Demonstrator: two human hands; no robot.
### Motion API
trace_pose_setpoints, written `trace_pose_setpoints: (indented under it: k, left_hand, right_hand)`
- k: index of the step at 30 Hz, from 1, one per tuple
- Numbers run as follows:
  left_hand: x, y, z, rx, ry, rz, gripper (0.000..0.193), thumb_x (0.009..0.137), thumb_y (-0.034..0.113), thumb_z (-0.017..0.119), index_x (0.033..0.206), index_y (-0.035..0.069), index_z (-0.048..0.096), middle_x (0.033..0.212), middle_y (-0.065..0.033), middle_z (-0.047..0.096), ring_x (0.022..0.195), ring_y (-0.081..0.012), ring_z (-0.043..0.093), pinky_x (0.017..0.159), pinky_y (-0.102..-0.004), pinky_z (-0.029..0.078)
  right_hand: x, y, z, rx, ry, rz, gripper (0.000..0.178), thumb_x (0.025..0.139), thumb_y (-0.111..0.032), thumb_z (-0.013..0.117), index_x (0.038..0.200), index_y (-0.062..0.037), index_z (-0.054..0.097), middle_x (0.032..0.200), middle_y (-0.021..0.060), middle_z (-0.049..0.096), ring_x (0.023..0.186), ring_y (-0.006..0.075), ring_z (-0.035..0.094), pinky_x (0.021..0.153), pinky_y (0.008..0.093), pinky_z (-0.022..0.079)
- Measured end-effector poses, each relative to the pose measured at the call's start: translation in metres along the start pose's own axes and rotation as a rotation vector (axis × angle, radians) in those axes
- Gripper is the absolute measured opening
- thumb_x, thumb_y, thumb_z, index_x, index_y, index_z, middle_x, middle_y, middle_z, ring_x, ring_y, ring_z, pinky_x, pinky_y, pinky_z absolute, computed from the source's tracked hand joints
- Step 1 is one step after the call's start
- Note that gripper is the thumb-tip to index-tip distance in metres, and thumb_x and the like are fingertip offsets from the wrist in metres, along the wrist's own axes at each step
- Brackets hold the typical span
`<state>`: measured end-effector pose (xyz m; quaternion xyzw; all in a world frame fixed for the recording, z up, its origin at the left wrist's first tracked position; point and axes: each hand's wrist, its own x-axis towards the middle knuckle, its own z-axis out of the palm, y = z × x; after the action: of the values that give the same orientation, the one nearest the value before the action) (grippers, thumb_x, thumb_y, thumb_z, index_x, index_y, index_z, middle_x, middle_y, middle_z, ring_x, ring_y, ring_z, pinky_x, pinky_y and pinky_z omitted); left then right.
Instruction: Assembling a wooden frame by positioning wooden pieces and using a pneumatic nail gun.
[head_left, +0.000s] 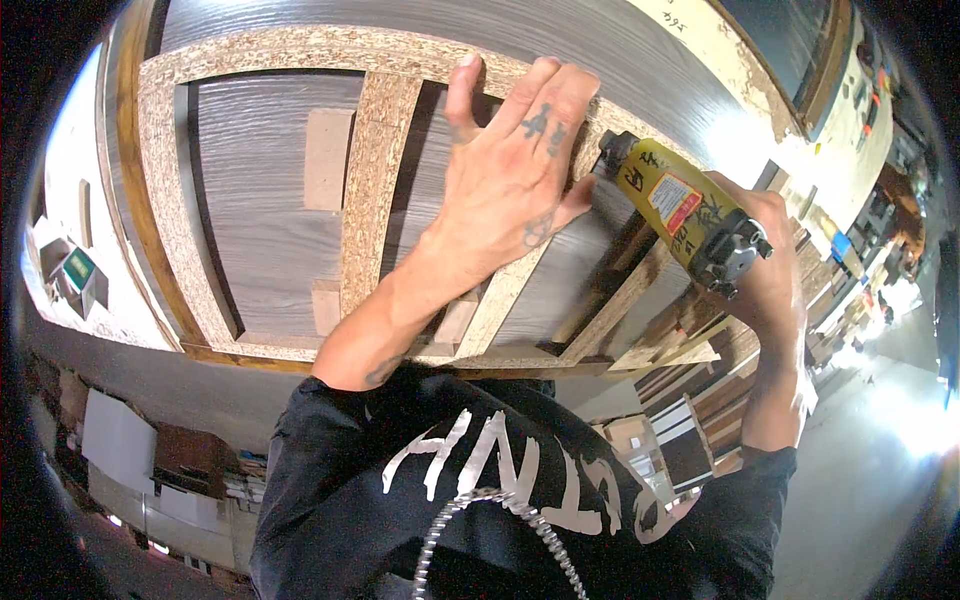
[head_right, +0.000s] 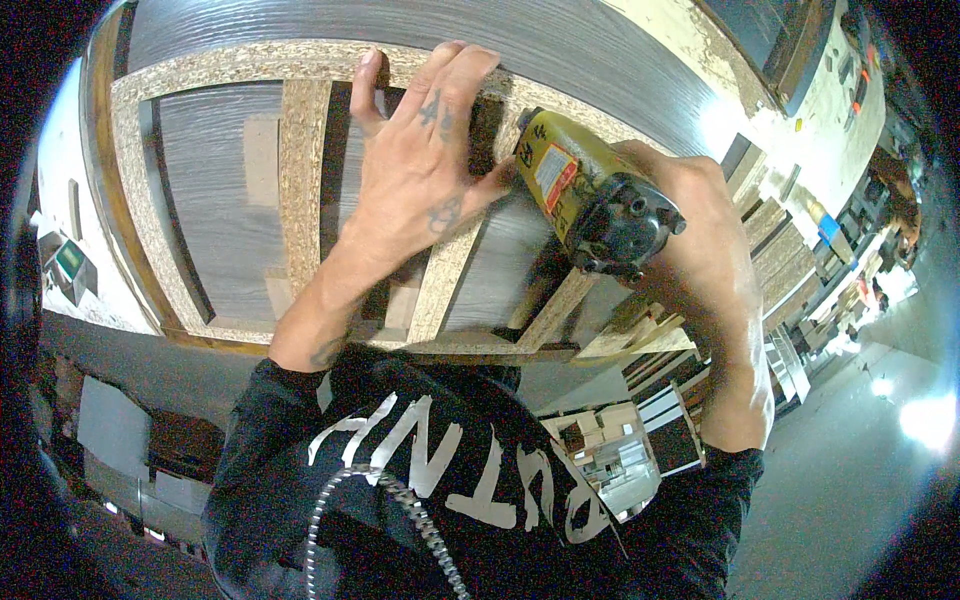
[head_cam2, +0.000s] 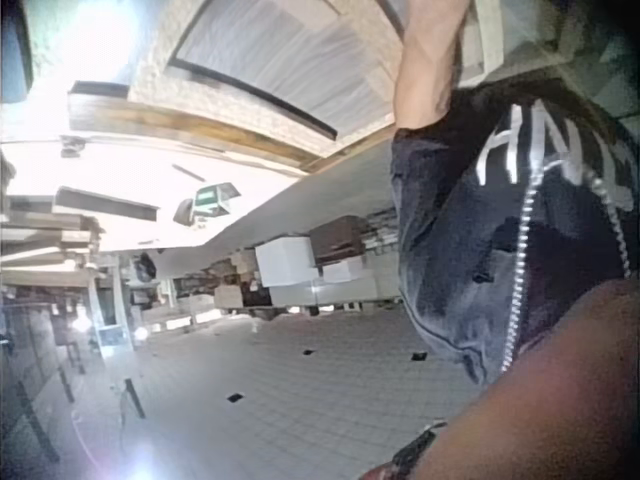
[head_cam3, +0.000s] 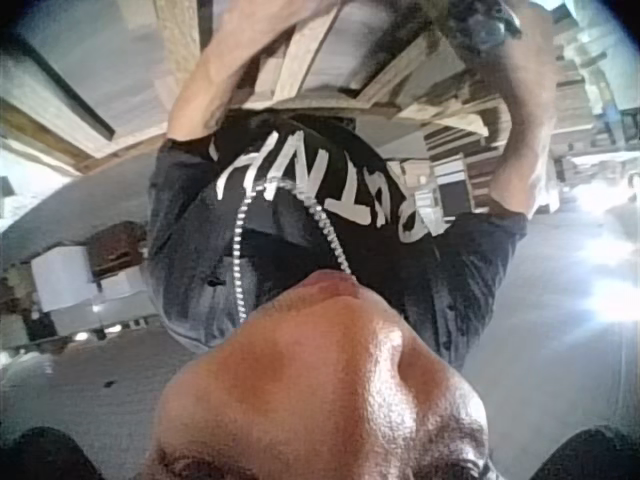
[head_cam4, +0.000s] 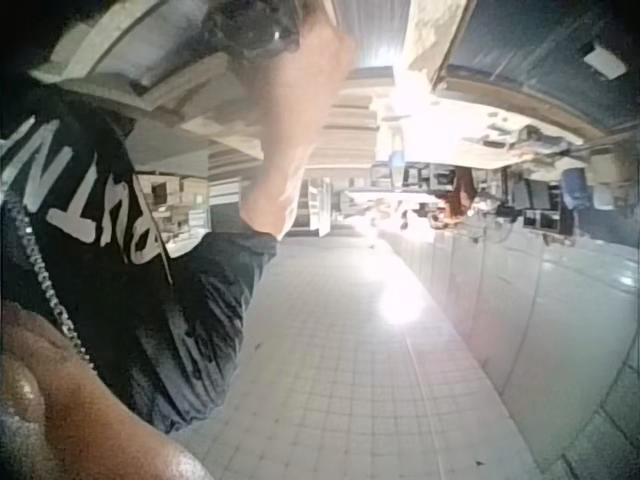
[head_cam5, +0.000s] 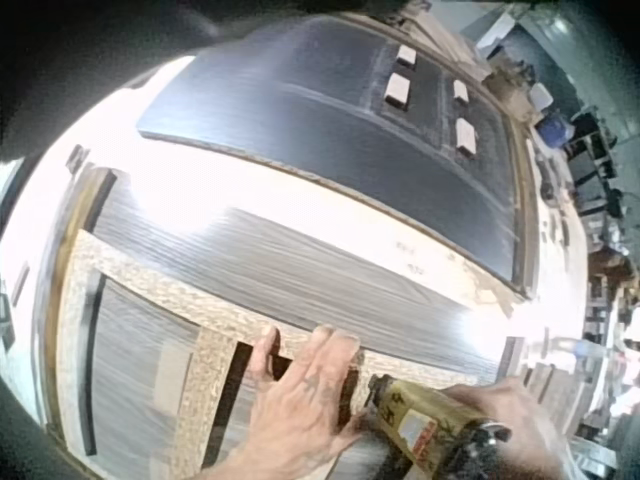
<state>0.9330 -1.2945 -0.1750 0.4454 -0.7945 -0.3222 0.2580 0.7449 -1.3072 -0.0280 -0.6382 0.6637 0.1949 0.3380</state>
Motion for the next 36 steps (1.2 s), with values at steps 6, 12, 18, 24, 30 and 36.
trace_pose_setpoints:
  k: [6, 12, 18, 24, 30, 36]
  left_hand:
    - [0.003, 0.002, 0.003, -0.084, -0.005, -0.034, 0.099, 0.051, 0.025, 0.087, 0.135, 0.009, 0.038, 0.133, -0.0059, 0.051, 0.131, -0.0238, 0.044, 0.112, -0.0552, 0.005]
    - [0.001, -0.002, -0.002, -0.055, -0.057, -0.026, 0.073, 0.068, 0.021, 0.074, 0.131, 0.002, 0.041, 0.127, -0.0113, 0.053, 0.128, -0.0278, 0.046, 0.112, -0.0582, 0.002]
    - [0.0, -0.001, 0.0, -0.062, -0.041, -0.018, 0.078, 0.067, 0.022, 0.076, 0.133, 0.003, 0.039, 0.129, -0.0097, 0.052, 0.129, -0.0279, 0.045, 0.112, -0.0597, 0.004]
    - [-0.001, -0.001, -0.003, -0.117, -0.049, -0.019, 0.081, 0.066, 0.023, 0.078, 0.134, 0.004, 0.037, 0.131, -0.0083, 0.051, 0.13, -0.0274, 0.044, 0.112, -0.0591, 0.004]
    - [0.001, 0.0, -0.002, -0.087, -0.036, -0.036, 0.091, 0.058, 0.024, 0.083, 0.135, 0.007, 0.037, 0.13, -0.0074, 0.051, 0.13, -0.0268, 0.045, 0.112, -0.0564, 0.004]
    - [0.002, 0.0, -0.003, -0.104, -0.041, -0.029, 0.083, 0.066, 0.024, 0.079, 0.134, 0.003, 0.036, 0.129, -0.0097, 0.051, 0.13, -0.027, 0.043, 0.112, -0.056, 0.001]
  right_hand:
    - [0.004, 0.008, 0.004, 0.03, -0.027, 0.002, 0.029, 0.07, -0.011, 0.067, 0.098, -0.0011, 0.065, 0.084, 0.0233, 0.065, 0.086, 0.0419, 0.062, 0.084, 0.044, 0.047]
    - [0.002, 0.005, 0.011, -0.038, -0.074, 0.153, 0.065, 0.059, -0.008, 0.082, 0.12, -0.0052, 0.062, 0.104, 0.0171, 0.064, 0.097, 0.0336, 0.055, 0.091, 0.0385, 0.045]
    - [0.006, 0.01, 0.014, 0.035, 0.016, -0.049, 0.047, 0.066, -0.01, 0.073, 0.111, -0.0028, 0.063, 0.087, 0.0202, 0.066, 0.083, 0.0388, 0.06, 0.081, 0.0413, 0.047]
    - [0.011, 0.009, 0.012, 0.081, -0.007, -0.074, 0.037, 0.072, -0.011, 0.065, 0.106, 0.0006, 0.063, 0.082, 0.0235, 0.065, 0.08, 0.0409, 0.063, 0.076, 0.0434, 0.048]
    - [0.003, -0.002, 0.011, 0.083, 0.026, -0.003, 0.047, 0.065, -0.01, 0.074, 0.109, -0.0009, 0.063, 0.087, 0.0203, 0.066, 0.089, 0.0372, 0.06, 0.083, 0.0417, 0.046]
    - [0.011, -0.003, 0.006, 0.17, -0.107, 0.067, 0.05, 0.066, -0.017, 0.072, 0.11, 0.0029, 0.063, 0.094, 0.0265, 0.065, 0.095, 0.042, 0.06, 0.09, 0.0427, 0.045]
